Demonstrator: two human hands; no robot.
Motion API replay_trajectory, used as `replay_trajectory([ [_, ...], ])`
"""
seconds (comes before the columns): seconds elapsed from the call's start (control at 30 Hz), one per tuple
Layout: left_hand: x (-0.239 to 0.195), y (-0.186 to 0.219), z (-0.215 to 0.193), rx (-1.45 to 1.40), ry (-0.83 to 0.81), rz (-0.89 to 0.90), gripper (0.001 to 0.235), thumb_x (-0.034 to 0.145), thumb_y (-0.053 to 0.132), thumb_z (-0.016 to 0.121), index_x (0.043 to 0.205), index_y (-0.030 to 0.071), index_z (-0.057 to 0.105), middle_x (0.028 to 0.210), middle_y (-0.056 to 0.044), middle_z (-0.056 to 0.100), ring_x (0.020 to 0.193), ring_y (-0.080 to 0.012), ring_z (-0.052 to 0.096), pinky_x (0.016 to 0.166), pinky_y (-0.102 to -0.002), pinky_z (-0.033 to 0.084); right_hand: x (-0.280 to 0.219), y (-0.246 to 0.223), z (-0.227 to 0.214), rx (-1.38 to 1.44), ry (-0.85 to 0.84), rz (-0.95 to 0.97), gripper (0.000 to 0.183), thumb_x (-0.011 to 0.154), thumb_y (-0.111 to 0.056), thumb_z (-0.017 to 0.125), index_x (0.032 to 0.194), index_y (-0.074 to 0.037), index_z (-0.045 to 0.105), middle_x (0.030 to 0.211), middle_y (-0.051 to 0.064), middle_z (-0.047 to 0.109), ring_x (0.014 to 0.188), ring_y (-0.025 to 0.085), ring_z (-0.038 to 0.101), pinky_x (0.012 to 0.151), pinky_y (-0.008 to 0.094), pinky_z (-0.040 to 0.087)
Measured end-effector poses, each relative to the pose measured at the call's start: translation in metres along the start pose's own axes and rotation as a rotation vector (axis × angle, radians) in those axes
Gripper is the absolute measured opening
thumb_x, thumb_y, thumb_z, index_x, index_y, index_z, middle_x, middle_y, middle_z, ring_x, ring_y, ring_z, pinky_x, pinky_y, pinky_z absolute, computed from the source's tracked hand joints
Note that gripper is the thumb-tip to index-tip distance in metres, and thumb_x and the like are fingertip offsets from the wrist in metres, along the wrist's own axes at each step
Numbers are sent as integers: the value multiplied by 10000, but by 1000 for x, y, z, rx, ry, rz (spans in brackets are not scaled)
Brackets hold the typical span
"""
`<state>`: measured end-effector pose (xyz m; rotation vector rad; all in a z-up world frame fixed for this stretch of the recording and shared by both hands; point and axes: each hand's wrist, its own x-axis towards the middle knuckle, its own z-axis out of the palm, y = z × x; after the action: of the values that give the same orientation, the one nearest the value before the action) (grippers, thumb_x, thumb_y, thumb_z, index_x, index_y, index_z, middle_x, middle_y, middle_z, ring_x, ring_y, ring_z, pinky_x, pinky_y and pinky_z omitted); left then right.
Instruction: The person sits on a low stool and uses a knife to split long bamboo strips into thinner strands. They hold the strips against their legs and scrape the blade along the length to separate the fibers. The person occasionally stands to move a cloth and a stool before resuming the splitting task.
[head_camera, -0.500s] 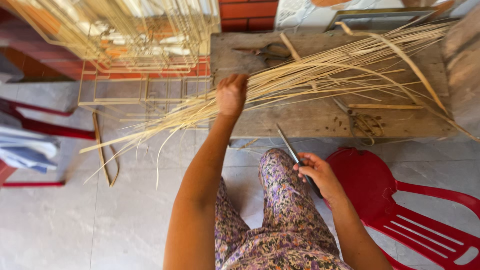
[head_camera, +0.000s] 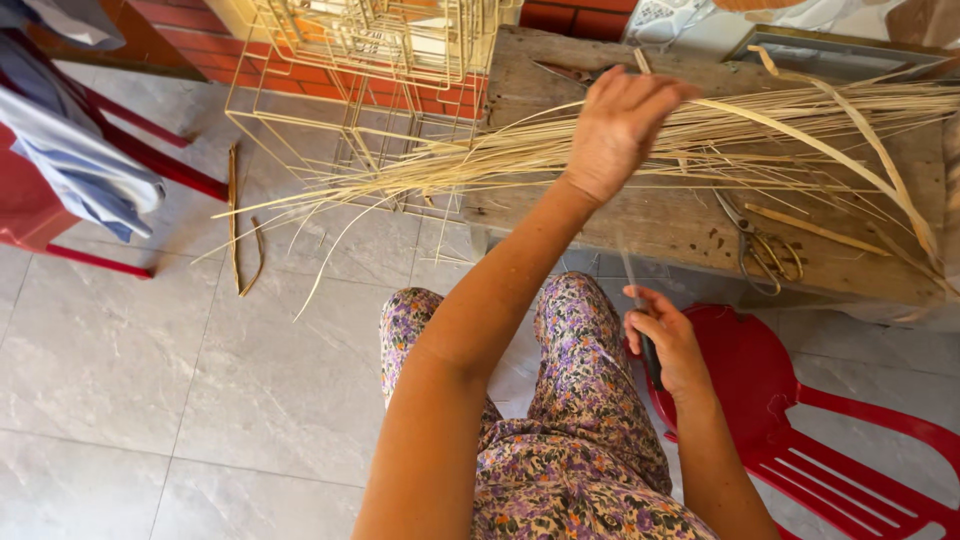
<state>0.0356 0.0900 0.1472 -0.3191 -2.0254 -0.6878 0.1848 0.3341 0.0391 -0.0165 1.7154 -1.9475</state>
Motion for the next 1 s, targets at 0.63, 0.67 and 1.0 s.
replay_trajectory([
  [0.63, -34, 174, 72, -210, -211, 312, 400, 870, 162, 697, 1255, 257, 652, 1157, 30, 614, 1076, -171, 601, 877, -331, 520, -11, -12, -17, 267, 141, -251, 46, 1064, -106, 577, 1052, -61, 579, 732, 11, 553, 569, 98, 490, 524, 263, 411],
  [0.67, -38, 161, 80, -167, -227, 287, 382, 902, 154, 691, 1261, 278, 650, 1160, 44, 610, 1071, -158, 601, 885, -313, 526, -11, -18, -18, 280, 153, -247, 32, 1040, -92, 582, 1065, -77, 569, 757, 2, 563, 573, 93, 493, 533, 259, 416],
  [1.0, -36, 143, 32, -493, -279, 104, 494, 885, 166, 687, 1366, 212, 582, 1303, 26, 597, 1165, -188, 640, 1009, -286, 568, 17, -71, -65, 569, 56, -551, 183, 1166, -250, 650, 1207, -89, 572, 878, 1, 581, 595, 62, 458, 527, 217, 378],
])
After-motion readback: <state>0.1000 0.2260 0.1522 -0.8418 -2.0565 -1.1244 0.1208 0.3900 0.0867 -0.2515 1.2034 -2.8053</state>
